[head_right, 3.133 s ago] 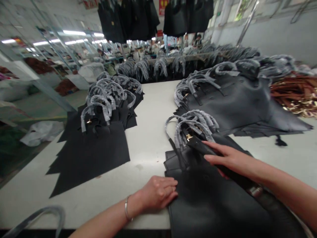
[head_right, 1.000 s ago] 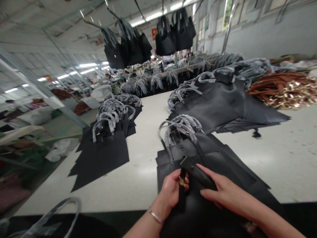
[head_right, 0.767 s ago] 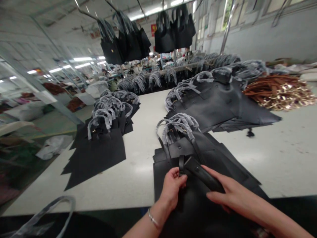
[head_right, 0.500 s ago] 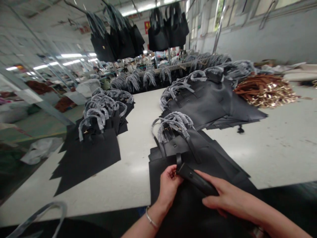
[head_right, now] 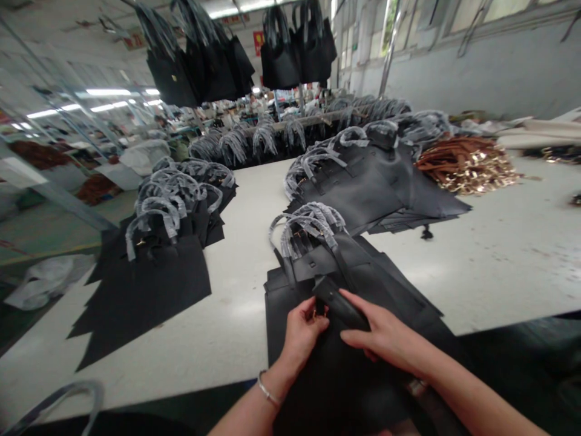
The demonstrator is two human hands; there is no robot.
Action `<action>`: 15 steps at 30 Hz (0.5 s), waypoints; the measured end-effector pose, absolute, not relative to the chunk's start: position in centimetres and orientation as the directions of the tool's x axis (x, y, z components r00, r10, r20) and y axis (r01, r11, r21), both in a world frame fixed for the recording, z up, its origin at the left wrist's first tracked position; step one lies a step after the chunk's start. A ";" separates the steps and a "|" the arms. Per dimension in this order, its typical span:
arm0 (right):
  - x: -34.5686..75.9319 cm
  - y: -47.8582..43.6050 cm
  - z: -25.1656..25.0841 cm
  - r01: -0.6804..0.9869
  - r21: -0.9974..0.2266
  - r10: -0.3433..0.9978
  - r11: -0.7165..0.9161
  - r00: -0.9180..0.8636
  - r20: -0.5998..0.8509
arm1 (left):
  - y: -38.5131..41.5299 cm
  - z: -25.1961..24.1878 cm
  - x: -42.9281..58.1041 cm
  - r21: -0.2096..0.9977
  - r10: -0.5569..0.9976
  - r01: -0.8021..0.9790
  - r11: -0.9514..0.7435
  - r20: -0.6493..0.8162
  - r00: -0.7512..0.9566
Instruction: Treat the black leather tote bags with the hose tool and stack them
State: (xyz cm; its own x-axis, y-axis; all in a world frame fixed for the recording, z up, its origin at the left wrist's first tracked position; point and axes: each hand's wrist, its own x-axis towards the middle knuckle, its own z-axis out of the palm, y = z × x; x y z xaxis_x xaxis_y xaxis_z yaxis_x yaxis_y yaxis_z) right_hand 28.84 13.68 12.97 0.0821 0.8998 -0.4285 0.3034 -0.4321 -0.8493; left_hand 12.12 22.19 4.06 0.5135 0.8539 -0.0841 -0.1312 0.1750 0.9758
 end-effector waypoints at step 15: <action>30.6 13.8 13.5 0.320 -0.863 0.912 -0.391 0.261 -0.316 | 22.3 3.8 11.9 0.722 0.762 0.404 -0.561 0.261 0.593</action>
State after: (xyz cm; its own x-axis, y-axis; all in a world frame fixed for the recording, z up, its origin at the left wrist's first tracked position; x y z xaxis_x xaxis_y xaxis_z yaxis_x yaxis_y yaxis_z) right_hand 30.61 13.81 13.50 0.2606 0.9122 -0.3162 0.3203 -0.3907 -0.8630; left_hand 11.93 22.31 3.82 0.5928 0.7620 0.2607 0.4040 -0.5614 0.7222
